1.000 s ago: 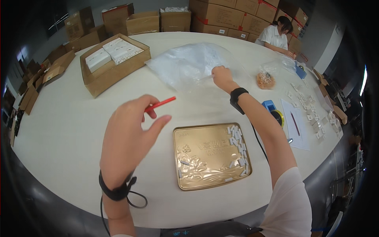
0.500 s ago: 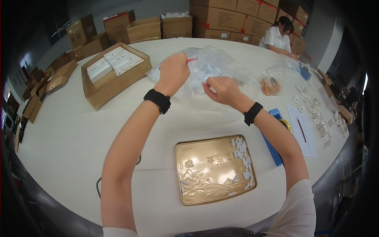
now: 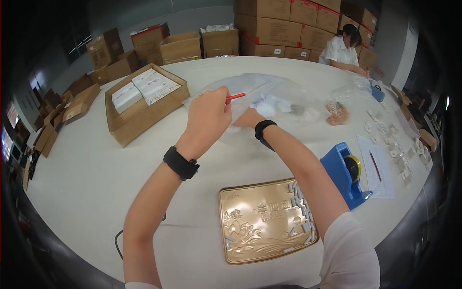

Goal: The recorder is seen assembling small white components onto red pens and using tape to secure or mark them.

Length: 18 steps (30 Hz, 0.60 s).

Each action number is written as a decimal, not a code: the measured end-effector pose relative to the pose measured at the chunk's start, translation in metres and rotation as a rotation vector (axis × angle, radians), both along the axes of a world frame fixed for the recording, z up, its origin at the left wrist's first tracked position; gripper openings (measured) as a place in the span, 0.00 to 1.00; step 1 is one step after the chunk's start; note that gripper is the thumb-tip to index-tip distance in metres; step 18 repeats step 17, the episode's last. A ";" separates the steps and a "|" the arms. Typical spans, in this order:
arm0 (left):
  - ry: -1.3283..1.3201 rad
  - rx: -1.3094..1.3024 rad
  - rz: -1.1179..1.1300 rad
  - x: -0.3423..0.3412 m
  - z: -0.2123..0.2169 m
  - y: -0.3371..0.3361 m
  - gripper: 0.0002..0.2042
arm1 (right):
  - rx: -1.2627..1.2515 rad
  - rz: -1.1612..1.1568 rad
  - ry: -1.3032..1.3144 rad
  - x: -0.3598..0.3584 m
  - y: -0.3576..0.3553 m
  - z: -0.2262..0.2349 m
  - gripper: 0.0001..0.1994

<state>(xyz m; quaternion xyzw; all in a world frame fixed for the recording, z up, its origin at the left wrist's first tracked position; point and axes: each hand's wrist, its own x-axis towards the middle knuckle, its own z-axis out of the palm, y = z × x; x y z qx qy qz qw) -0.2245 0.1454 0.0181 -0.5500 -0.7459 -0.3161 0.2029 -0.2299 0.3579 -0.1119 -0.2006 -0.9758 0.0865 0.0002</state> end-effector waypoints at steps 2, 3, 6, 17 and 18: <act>-0.018 -0.008 0.008 0.002 -0.001 -0.007 0.04 | -0.085 0.037 -0.018 0.031 -0.001 0.016 0.30; -0.039 -0.018 -0.014 0.008 0.000 -0.004 0.04 | -0.050 0.087 -0.012 0.052 0.014 0.013 0.29; -0.069 -0.057 -0.066 0.026 -0.002 -0.009 0.04 | -0.088 0.109 -0.153 0.101 0.024 0.018 0.36; -0.041 -0.236 -0.145 0.054 -0.030 -0.023 0.05 | 0.072 -0.013 0.108 0.168 -0.011 0.026 0.61; -0.041 -0.236 -0.145 0.054 -0.030 -0.023 0.05 | 0.072 -0.013 0.108 0.168 -0.011 0.026 0.61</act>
